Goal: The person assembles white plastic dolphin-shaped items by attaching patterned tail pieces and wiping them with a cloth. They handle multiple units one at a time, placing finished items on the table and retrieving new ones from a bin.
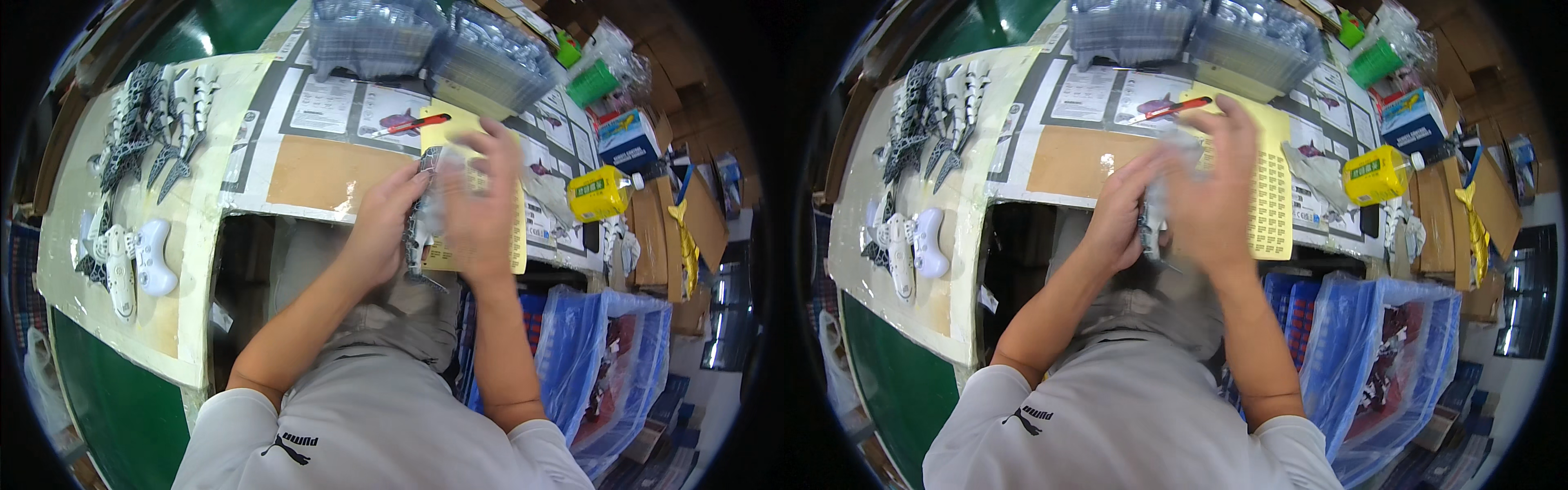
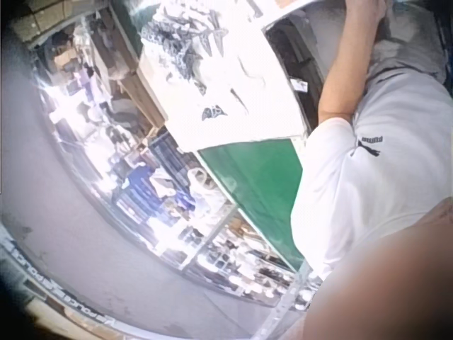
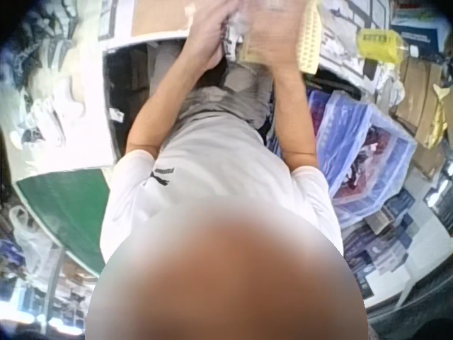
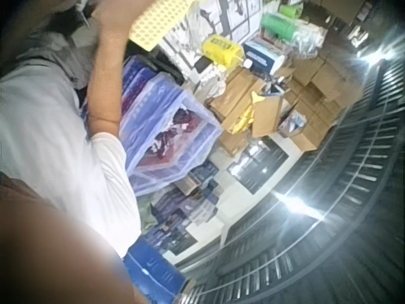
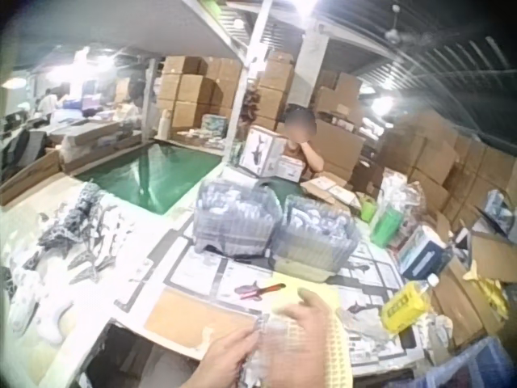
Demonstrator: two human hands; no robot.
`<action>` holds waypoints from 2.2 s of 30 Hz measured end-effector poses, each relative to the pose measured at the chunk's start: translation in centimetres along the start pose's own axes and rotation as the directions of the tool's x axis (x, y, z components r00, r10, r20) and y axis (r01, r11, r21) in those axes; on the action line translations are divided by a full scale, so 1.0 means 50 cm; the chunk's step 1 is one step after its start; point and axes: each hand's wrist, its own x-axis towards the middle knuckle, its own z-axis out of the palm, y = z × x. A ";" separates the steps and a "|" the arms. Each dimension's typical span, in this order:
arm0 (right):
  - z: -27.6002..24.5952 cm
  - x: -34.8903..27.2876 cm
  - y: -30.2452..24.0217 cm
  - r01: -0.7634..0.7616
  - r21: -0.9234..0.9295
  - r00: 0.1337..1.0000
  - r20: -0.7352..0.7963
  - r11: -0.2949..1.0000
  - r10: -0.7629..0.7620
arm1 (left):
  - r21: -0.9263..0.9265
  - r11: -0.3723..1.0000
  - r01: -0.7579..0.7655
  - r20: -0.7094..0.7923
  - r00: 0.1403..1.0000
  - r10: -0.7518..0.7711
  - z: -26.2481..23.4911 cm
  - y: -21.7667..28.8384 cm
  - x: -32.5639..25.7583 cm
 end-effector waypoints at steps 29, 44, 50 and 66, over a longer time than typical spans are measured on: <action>0.041 -0.147 -0.070 -0.388 0.012 0.810 0.482 0.922 0.335 | 0.019 0.924 -0.381 0.039 0.924 0.380 -0.053 0.053 0.037; -0.007 -0.110 0.002 -0.574 0.105 0.681 0.613 0.812 0.402 | 0.191 0.972 -0.139 0.335 0.940 0.068 -0.057 0.060 0.055; -0.041 -0.093 0.017 -0.606 0.136 0.645 0.662 0.784 0.383 | 0.051 0.999 0.017 0.353 0.935 -0.034 -0.074 0.058 0.080; -0.081 -0.079 0.053 -0.650 0.251 0.593 0.758 0.717 0.272 | -0.008 0.993 0.120 0.384 0.917 -0.107 -0.067 0.035 0.061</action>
